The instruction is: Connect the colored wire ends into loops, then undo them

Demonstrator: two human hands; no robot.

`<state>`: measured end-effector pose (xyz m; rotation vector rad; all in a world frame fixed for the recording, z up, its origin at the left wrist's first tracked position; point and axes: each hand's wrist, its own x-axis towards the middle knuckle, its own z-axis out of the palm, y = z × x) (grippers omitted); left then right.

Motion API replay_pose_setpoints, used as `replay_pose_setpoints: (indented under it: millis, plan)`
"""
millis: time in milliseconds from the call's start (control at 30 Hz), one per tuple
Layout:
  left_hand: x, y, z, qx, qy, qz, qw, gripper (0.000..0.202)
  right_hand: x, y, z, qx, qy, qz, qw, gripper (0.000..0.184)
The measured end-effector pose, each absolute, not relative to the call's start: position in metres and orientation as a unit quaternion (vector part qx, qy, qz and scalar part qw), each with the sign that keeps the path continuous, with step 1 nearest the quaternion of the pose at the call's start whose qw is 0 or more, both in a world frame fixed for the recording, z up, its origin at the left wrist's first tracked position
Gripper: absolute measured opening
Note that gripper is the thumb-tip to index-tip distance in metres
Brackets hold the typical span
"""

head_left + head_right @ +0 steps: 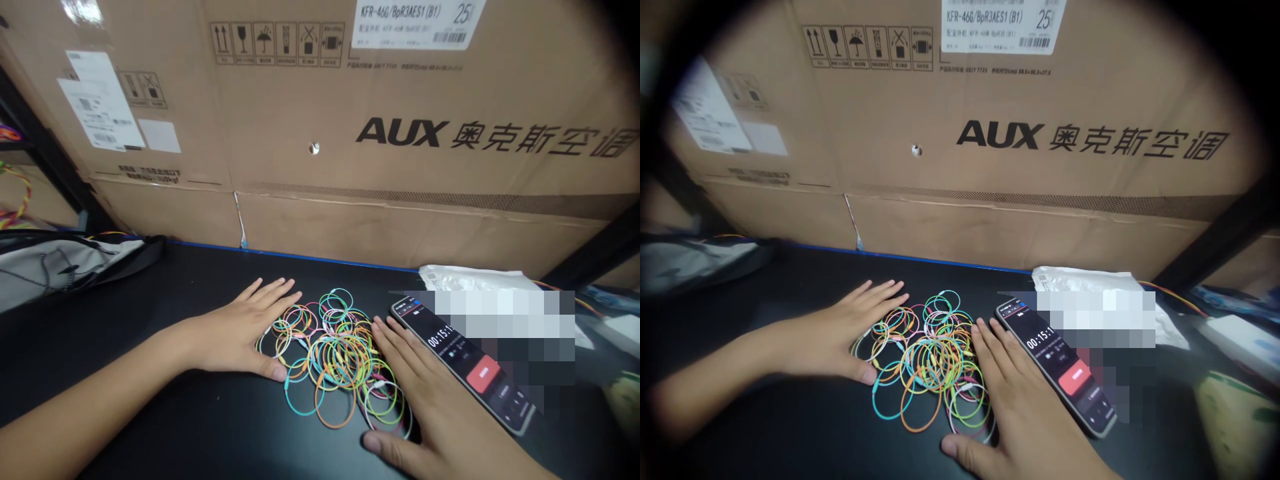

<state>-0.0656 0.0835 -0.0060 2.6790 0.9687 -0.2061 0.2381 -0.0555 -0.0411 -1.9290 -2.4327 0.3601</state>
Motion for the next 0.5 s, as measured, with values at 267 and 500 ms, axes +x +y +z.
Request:
replay_pose_setpoints:
  millis: [267, 500]
  plan:
    - [-0.0663, 0.0832, -0.0063, 0.928, 0.336, -0.072, 0.142, 0.114, 0.2371, -0.0577, -0.0429, -0.621, -0.775, 0.117, 0.026, 0.113]
    - [-0.066, 0.0835, -0.0066, 0.929, 0.334, -0.077, 0.139, 0.115, 0.2418, -0.0546, -0.0459, -0.588, -0.801, 0.104, 0.054, 0.107]
